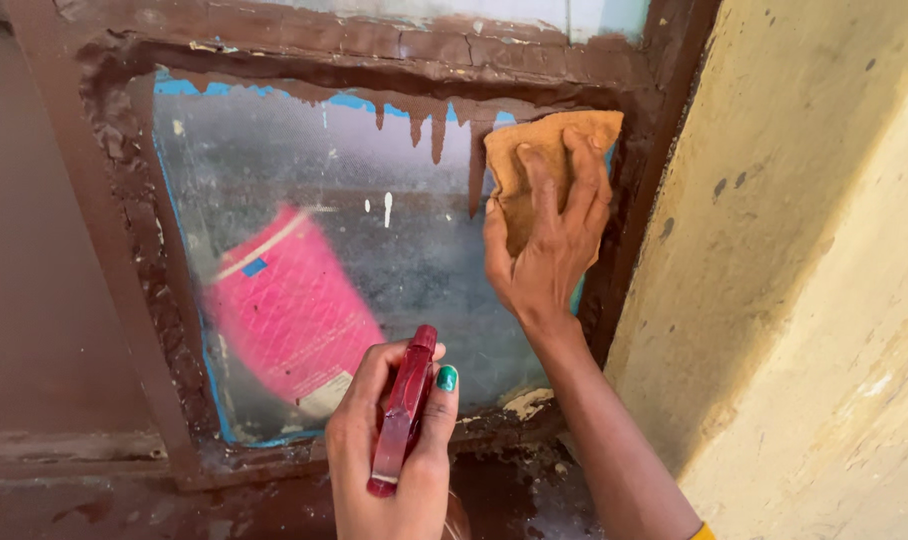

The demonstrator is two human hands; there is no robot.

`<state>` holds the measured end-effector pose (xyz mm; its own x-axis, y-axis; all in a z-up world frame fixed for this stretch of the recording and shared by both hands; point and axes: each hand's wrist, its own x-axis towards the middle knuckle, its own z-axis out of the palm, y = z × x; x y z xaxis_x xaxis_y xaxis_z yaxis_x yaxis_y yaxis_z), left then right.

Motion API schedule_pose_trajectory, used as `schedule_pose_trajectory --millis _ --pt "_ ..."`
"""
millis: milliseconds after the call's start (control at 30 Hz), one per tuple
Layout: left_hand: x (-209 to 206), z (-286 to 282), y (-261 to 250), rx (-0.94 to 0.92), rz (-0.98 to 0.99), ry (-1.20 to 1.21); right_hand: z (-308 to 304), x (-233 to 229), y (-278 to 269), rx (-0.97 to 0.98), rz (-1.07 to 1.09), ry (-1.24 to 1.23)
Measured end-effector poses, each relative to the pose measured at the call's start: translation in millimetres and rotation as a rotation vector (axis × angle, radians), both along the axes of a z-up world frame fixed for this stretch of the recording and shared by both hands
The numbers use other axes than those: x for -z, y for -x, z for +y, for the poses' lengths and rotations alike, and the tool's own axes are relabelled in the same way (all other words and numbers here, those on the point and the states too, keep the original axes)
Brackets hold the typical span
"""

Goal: The person cleans a window pane by wiping the glass with a cloth while holding a spray bottle.

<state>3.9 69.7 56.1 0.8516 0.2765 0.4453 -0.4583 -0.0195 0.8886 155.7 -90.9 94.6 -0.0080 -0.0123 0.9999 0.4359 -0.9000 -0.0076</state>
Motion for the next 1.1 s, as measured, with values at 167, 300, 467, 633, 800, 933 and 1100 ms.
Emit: schedule_pose_trajectory --millis 167,300,467,633,800,933,1100 --pt "-6.0 11.0 -6.2 0.068 -0.086 0.02 25.3 24.4 9.5 0.081 0.012 0.007" --pt "-12.3 17.0 -9.7 0.12 -0.146 0.013 38.0 38.3 16.2 0.099 -0.002 0.041" --pt "-24.1 22.7 -10.5 0.133 -0.125 -0.017 17.5 -18.1 -5.5 0.133 -0.089 0.074" --pt "-29.9 37.6 -8.9 0.182 -0.136 -0.02 21.0 -22.0 -8.6 0.132 -0.175 0.052" --pt "-30.7 52.7 -5.7 0.182 -0.147 -0.051 39.9 18.0 -0.9 0.12 -0.164 0.1" --pt "-33.7 59.9 -9.3 0.182 -0.152 -0.053 34.3 1.0 -2.6 0.155 -0.171 0.141" --pt "-31.7 67.4 -20.0 0.174 -0.095 -0.071 20.1 -54.8 -16.4 0.05 -0.259 0.125"
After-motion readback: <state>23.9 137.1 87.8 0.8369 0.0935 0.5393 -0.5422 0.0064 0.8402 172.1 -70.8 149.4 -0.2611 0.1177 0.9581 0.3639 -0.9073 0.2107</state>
